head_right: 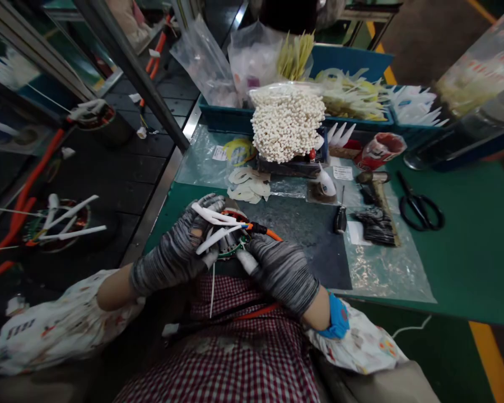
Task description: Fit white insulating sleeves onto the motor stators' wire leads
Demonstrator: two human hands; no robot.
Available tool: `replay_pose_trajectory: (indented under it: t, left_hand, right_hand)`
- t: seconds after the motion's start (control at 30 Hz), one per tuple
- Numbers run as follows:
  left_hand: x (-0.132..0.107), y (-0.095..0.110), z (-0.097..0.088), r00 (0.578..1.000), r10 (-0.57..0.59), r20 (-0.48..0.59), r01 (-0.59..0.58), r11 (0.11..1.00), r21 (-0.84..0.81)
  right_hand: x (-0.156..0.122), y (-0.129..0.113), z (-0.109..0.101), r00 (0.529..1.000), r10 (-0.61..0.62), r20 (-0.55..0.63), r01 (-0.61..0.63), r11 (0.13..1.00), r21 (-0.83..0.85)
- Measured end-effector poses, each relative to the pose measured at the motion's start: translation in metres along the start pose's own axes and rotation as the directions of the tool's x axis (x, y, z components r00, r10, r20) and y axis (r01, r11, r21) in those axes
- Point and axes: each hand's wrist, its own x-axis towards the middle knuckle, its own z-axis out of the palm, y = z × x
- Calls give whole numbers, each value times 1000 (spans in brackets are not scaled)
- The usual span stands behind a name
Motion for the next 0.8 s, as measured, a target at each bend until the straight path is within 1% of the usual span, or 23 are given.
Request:
replay_pose_trajectory:
  t: [0.07, 0.1, 0.17, 0.23, 0.37, 0.47, 0.53, 0.6, 0.67, 0.73, 0.8]
  left_hand:
    - [-3, 5, 1, 1000, -8, -7, 8, 1000, 6]
    - [-5, 9, 2, 1000, -28, -10, 29, 999, 14]
    - [-10, 16, 4, 996, -92, -15, 92, 996, 20]
    - [-15, 23, 6, 987, -158, -27, 158, 987, 13]
    - [-18, 34, 14, 976, -205, -78, 206, 979, -1]
    - [-14, 34, 24, 963, -231, -138, 237, 971, 25]
    - [-12, 32, 30, 960, -235, -152, 245, 968, 50]
    - [-11, 29, 34, 962, -223, -156, 237, 968, 77]
    - [-9, 27, 36, 965, -216, -149, 232, 967, 106]
    - [-7, 25, 36, 969, -225, -102, 238, 962, 133]
    - [-4, 21, 35, 967, -253, -27, 254, 955, 155]
  right_hand:
    - [-1, -1, 13, 996, -69, -48, 67, 996, -51]
    - [-2, 0, 18, 993, -98, -67, 95, 995, -43]
    - [-5, 2, 26, 989, -105, -105, 110, 993, 36]
    - [-9, 0, 32, 985, -72, -156, 91, 989, 115]
    - [-17, -9, 47, 963, 34, -266, 19, 981, 193]
    - [-20, -15, 60, 939, 108, -328, -40, 977, 207]
    - [-22, -17, 69, 920, 142, -365, -72, 977, 201]
    - [-24, -16, 76, 915, 136, -380, -71, 981, 181]
    - [-25, -12, 79, 922, 97, -375, -39, 987, 159]
    - [-27, -4, 74, 936, 77, -343, -16, 984, 178]
    - [-30, 6, 63, 951, 72, -302, -1, 973, 231]
